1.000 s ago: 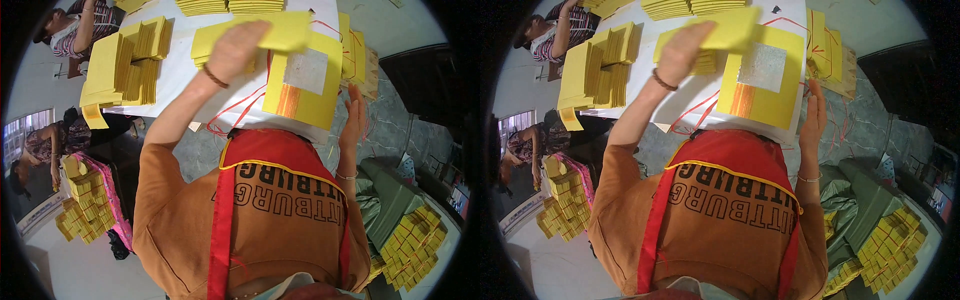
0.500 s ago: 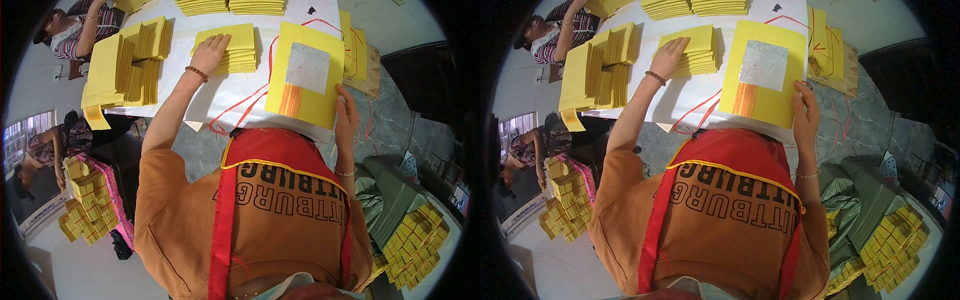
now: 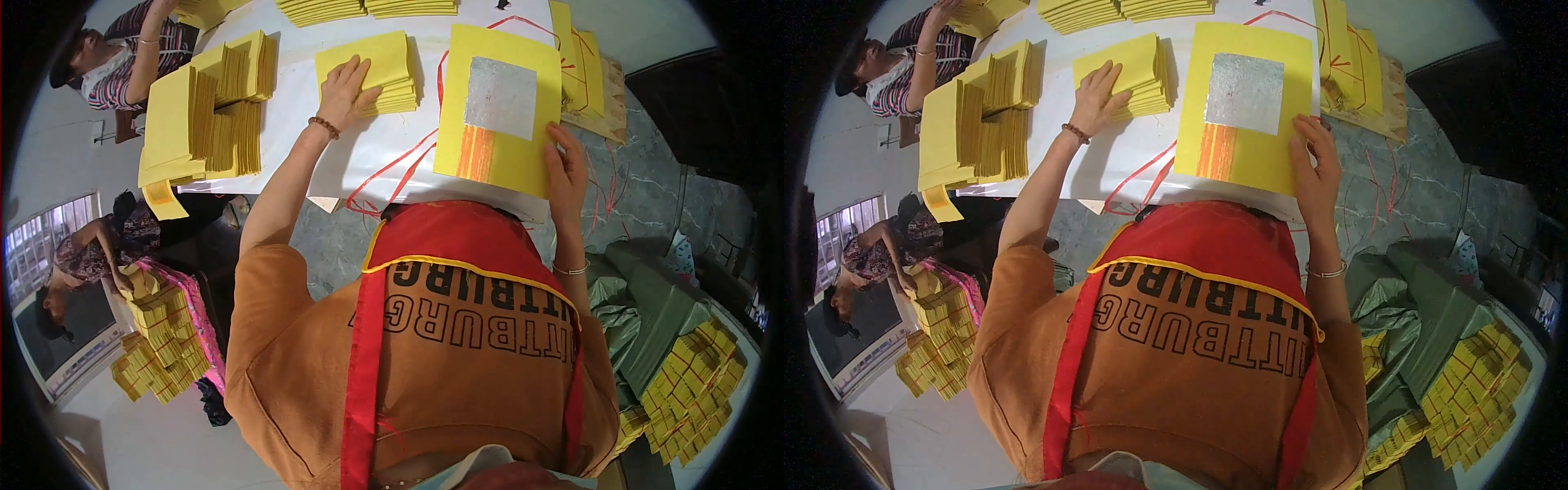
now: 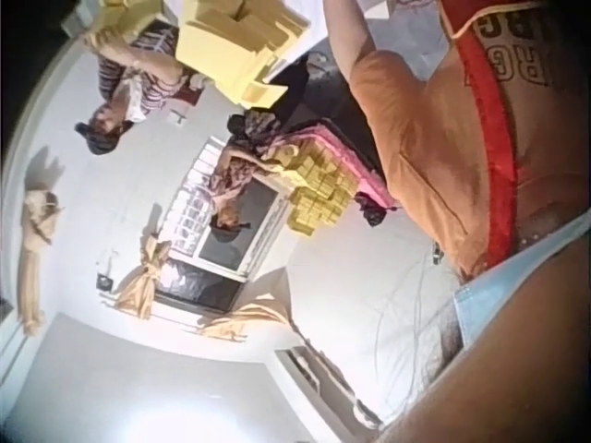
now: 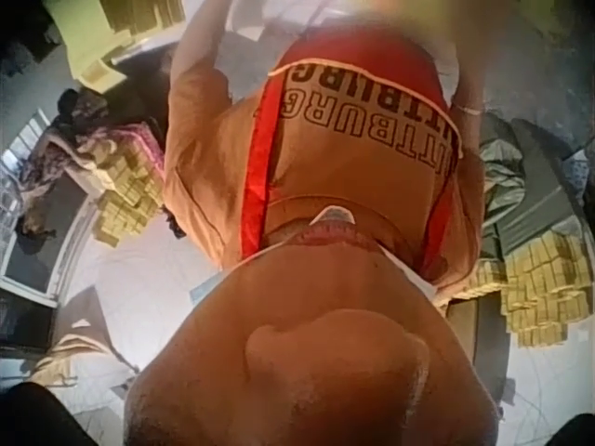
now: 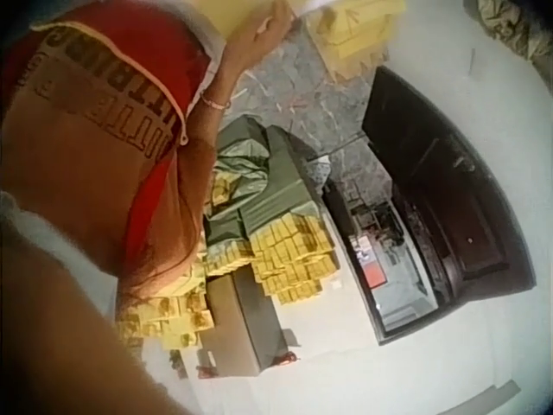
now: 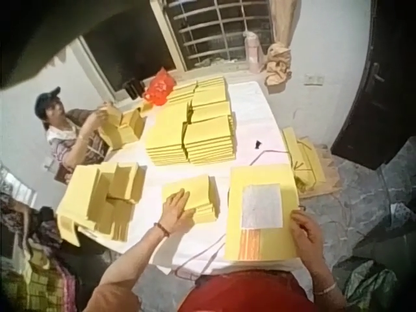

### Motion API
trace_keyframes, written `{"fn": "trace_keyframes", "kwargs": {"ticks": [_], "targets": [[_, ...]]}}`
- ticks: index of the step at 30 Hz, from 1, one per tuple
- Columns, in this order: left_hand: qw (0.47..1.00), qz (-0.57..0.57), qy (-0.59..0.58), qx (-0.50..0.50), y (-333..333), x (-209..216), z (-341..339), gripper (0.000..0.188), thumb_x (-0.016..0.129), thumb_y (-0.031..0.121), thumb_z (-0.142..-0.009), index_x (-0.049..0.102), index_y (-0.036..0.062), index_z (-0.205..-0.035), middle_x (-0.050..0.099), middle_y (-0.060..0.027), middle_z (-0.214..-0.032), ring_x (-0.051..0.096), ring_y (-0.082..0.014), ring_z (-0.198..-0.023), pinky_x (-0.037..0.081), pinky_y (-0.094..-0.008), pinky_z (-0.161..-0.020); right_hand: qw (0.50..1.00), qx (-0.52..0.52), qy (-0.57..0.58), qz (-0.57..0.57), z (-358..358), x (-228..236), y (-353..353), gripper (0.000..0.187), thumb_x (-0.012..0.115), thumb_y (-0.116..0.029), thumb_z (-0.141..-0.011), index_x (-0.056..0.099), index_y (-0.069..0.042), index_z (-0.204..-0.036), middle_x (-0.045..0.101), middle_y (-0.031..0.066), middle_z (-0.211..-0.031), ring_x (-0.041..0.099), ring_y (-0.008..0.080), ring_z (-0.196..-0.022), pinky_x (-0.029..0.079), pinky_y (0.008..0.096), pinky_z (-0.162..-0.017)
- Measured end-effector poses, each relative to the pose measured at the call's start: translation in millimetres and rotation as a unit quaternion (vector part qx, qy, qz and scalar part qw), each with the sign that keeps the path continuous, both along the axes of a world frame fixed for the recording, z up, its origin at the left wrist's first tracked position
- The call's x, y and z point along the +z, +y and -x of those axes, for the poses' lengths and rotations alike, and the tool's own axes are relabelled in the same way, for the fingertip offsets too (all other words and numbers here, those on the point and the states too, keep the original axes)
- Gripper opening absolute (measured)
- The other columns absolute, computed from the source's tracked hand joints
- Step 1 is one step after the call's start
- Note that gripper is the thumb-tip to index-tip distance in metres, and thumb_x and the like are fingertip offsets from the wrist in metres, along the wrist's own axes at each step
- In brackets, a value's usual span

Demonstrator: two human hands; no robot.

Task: Organizing and stacking individual sheets of joss paper into neat bundles on a table.

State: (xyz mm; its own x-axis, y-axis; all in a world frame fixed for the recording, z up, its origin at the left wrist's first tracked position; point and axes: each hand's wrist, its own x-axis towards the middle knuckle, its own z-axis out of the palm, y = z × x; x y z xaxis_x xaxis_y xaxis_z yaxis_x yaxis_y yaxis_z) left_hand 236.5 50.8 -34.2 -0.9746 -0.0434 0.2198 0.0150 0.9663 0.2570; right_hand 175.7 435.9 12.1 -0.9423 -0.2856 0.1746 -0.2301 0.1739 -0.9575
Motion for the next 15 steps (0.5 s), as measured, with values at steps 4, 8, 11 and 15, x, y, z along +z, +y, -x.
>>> {"fn": "trace_keyframes", "kwargs": {"ticks": [4, 8, 11, 15], "targets": [[0.999, -0.035, 0.01, 0.0, -5, 2, 5, 0.057, 0.058, 0.044, -0.083, 0.051, 0.0059, -0.125, 0.046, -0.0189, -0.13, 0.042, -0.0355, -0.115, 0.035, -0.0442, -0.095, 1.0, 0.007, 0.004, 0.005, 0, 1, 0, 0.026, 0.056, -0.012, -0.087, 0.06, -0.004, -0.112, 0.055, 0.0087, -0.119, 0.048, 0.0194, -0.113, 0.037, 0.0299, -0.091], [1.0, -0.008, 0.015, 0.0, -1, 1, 3, 0.058, 0.058, 0.044, -0.083, 0.049, 0.0064, -0.126, 0.045, -0.0173, -0.132, 0.043, -0.0343, -0.114, 0.035, -0.0442, -0.094, 1.0, 0.009, 0.011, -0.013, 1, 2, -1, 0.026, 0.056, -0.013, -0.087, 0.061, -0.004, -0.111, 0.055, 0.0084, -0.118, 0.049, 0.0196, -0.112, 0.037, 0.0301, -0.091], [0.999, 0.044, 0.02, 0.0, 4, 3, 0, 0.065, 0.061, 0.047, -0.08, 0.046, 0.0067, -0.128, 0.044, -0.0161, -0.132, 0.044, -0.034, -0.114, 0.035, -0.0442, -0.093, 0.999, 0.01, 0.022, -0.024, 1, 3, 0, 0.026, 0.056, -0.013, -0.086, 0.061, -0.005, -0.11, 0.055, 0.0084, -0.119, 0.049, 0.0199, -0.112, 0.037, 0.0299, -0.091], [0.997, 0.078, 0.023, -0.005, 15, 15, -1, 0.075, 0.066, 0.051, -0.072, 0.041, 0.0136, -0.132, 0.044, -0.0136, -0.131, 0.044, -0.0345, -0.113, 0.036, -0.0449, -0.092, 0.999, 0.012, 0.025, -0.022, 0, 2, 0, 0.026, 0.057, -0.013, -0.086, 0.061, -0.005, -0.11, 0.055, 0.0085, -0.119, 0.049, 0.0202, -0.112, 0.037, 0.0299, -0.091]]}}
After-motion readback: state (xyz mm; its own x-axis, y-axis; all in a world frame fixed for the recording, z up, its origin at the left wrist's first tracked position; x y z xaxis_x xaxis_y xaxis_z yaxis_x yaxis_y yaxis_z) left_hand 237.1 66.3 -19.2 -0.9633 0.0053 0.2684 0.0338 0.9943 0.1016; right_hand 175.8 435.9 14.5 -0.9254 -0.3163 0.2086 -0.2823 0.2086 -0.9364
